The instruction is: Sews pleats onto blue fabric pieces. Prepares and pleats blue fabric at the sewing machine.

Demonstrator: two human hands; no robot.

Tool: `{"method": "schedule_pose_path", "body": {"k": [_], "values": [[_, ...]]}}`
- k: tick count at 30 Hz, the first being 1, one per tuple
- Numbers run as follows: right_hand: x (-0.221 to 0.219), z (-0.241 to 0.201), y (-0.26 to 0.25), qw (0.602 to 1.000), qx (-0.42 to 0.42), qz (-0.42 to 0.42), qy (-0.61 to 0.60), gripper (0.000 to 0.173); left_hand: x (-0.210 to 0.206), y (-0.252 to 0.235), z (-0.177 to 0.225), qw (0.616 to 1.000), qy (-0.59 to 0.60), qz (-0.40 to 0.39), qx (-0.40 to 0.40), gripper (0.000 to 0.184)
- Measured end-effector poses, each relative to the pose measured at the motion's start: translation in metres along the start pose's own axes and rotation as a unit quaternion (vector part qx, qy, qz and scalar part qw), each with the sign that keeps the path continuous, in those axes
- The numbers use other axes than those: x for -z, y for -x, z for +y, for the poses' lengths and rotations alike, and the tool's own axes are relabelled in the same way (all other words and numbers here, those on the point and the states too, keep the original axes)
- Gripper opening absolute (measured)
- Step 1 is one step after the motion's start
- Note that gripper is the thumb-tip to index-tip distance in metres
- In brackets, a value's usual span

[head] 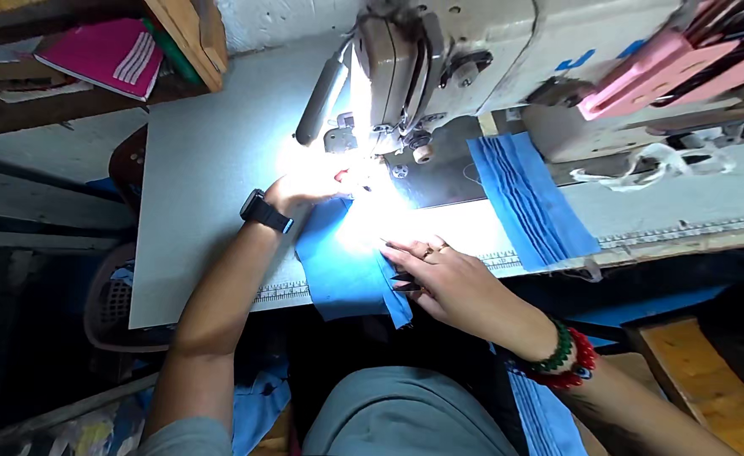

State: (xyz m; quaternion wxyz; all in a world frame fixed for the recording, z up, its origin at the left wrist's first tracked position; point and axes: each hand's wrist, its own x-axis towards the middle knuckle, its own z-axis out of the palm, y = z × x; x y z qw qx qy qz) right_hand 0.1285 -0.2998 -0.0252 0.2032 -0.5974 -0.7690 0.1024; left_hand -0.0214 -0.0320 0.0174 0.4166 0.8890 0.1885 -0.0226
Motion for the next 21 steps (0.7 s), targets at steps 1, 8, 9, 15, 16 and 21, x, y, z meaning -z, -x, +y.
{"method": "schedule_pose_path", "body": {"k": [1,8,9,15,16,21], "values": [[0.001,0.001,-0.001,1.000,0.005,-0.005,0.007,0.059,0.000,0.000,0.001,1.000,0.002,0.001,-0.002,0.011],[0.007,0.003,-0.008,0.999,0.028,-0.023,0.033,0.066,0.000,-0.009,0.000,0.999,-0.009,-0.016,-0.041,0.014],[0.007,0.003,-0.009,0.999,0.031,-0.029,0.033,0.065,0.000,-0.009,0.000,0.999,-0.014,-0.017,-0.037,0.014],[0.010,0.006,-0.015,0.998,0.042,-0.045,0.033,0.056,-0.019,-0.006,0.005,0.993,-0.078,0.088,-0.033,0.016],[0.011,0.006,-0.016,0.997,0.041,-0.048,0.033,0.055,-0.025,-0.003,0.005,0.986,-0.103,0.125,-0.042,0.017],[0.011,0.006,-0.016,0.998,0.039,-0.041,0.037,0.047,-0.072,0.035,0.027,0.927,-0.229,0.273,-0.115,0.016]]}}
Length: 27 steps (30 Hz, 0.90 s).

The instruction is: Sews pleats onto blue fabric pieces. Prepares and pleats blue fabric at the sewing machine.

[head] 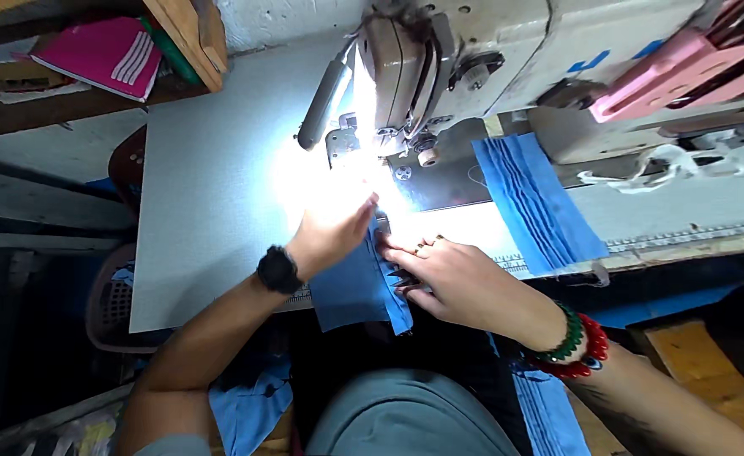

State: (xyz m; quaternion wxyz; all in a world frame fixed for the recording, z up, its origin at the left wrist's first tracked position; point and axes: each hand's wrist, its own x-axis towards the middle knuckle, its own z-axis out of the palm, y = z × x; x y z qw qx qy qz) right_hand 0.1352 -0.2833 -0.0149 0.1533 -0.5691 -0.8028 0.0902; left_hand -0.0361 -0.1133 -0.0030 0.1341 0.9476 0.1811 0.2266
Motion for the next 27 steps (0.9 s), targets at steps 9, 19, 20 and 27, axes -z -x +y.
{"method": "schedule_pose_path", "body": {"k": [9,19,20,27], "values": [[-0.003,-0.001,0.002,1.000,-0.003,0.008,-0.004,0.052,-0.011,0.042,-0.001,0.994,-0.086,-0.074,-0.003,0.045],[-0.001,0.000,-0.004,0.999,-0.040,0.007,0.003,0.051,-0.011,0.018,-0.018,0.991,-0.071,-0.110,0.000,0.055],[-0.001,0.000,-0.005,0.999,-0.043,0.004,0.006,0.050,-0.011,0.017,-0.020,0.990,-0.076,-0.116,0.006,0.056],[0.001,0.002,-0.009,0.998,-0.051,0.008,0.020,0.048,-0.008,0.007,-0.026,0.987,-0.089,-0.135,0.012,0.057]]}}
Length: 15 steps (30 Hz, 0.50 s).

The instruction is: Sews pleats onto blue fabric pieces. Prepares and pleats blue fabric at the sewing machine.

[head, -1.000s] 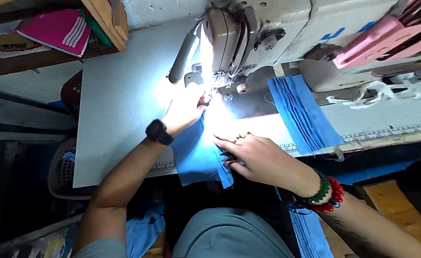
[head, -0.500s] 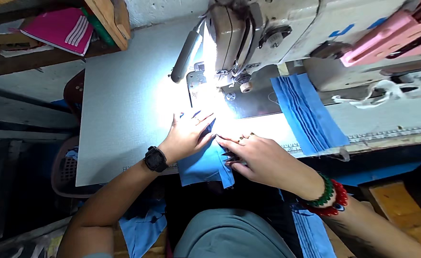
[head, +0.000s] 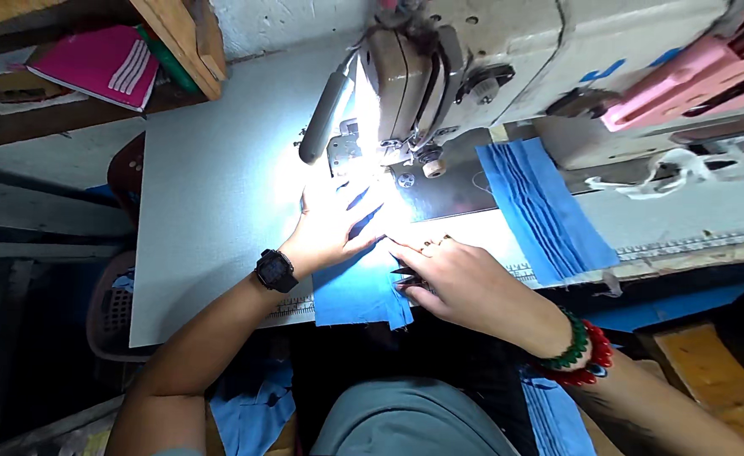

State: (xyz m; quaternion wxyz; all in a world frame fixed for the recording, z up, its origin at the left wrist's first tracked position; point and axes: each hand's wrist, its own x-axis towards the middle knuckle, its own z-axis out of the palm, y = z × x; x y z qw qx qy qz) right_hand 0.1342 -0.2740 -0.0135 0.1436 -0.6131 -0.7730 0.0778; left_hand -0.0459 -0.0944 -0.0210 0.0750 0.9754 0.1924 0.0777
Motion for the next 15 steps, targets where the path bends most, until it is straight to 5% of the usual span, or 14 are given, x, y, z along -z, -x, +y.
{"method": "schedule_pose_path", "body": {"k": [15], "values": [[0.0027,0.0010,-0.0069,1.000,-0.011,-0.007,0.021,0.046,-0.0011,-0.0060,-0.0024,1.000,-0.013,-0.010,0.023,0.060]]}}
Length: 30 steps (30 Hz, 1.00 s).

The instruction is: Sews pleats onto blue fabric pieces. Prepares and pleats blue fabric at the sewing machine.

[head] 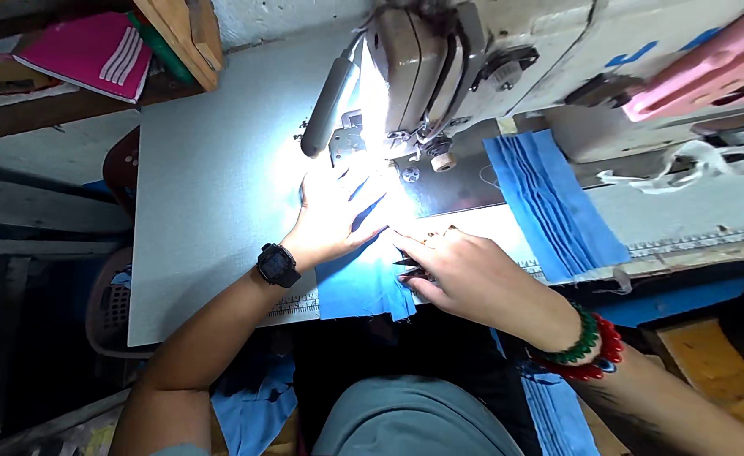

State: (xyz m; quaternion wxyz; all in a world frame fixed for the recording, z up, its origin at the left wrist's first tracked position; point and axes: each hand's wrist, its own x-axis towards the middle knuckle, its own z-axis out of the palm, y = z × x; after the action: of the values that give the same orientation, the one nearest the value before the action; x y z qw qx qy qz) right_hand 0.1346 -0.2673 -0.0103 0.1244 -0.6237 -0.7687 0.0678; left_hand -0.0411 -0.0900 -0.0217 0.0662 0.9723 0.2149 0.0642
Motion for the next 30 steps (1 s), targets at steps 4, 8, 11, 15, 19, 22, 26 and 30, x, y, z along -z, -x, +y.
{"method": "schedule_pose_path", "body": {"k": [4,8,11,15,19,22,26,30], "values": [[0.002,-0.001,-0.002,1.000,0.006,0.007,0.003,0.045,-0.001,-0.002,-0.003,1.000,-0.007,0.001,-0.009,0.062],[0.005,-0.001,-0.005,1.000,0.010,0.005,0.004,0.043,-0.003,-0.004,-0.007,1.000,-0.006,0.018,-0.014,0.059],[0.007,-0.001,-0.005,1.000,0.020,0.006,0.007,0.041,-0.002,-0.002,-0.004,1.000,-0.001,0.008,-0.008,0.057],[0.009,-0.005,0.005,0.999,0.039,0.024,-0.004,0.038,0.003,0.013,0.020,0.999,0.022,0.025,-0.022,0.041],[0.003,-0.006,0.033,0.997,0.057,0.037,-0.033,0.036,0.004,0.045,0.053,0.998,0.040,0.025,-0.050,0.034],[-0.005,-0.007,0.050,0.996,0.058,0.049,-0.054,0.038,-0.001,0.067,0.070,0.996,0.050,0.044,-0.058,0.031],[-0.022,-0.007,0.064,0.993,0.047,0.088,-0.066,0.037,-0.010,0.089,0.087,0.997,0.055,0.049,-0.035,0.035],[-0.039,-0.009,0.071,0.986,0.047,0.144,-0.064,0.031,-0.017,0.101,0.096,0.999,0.020,0.044,-0.017,0.054]]}}
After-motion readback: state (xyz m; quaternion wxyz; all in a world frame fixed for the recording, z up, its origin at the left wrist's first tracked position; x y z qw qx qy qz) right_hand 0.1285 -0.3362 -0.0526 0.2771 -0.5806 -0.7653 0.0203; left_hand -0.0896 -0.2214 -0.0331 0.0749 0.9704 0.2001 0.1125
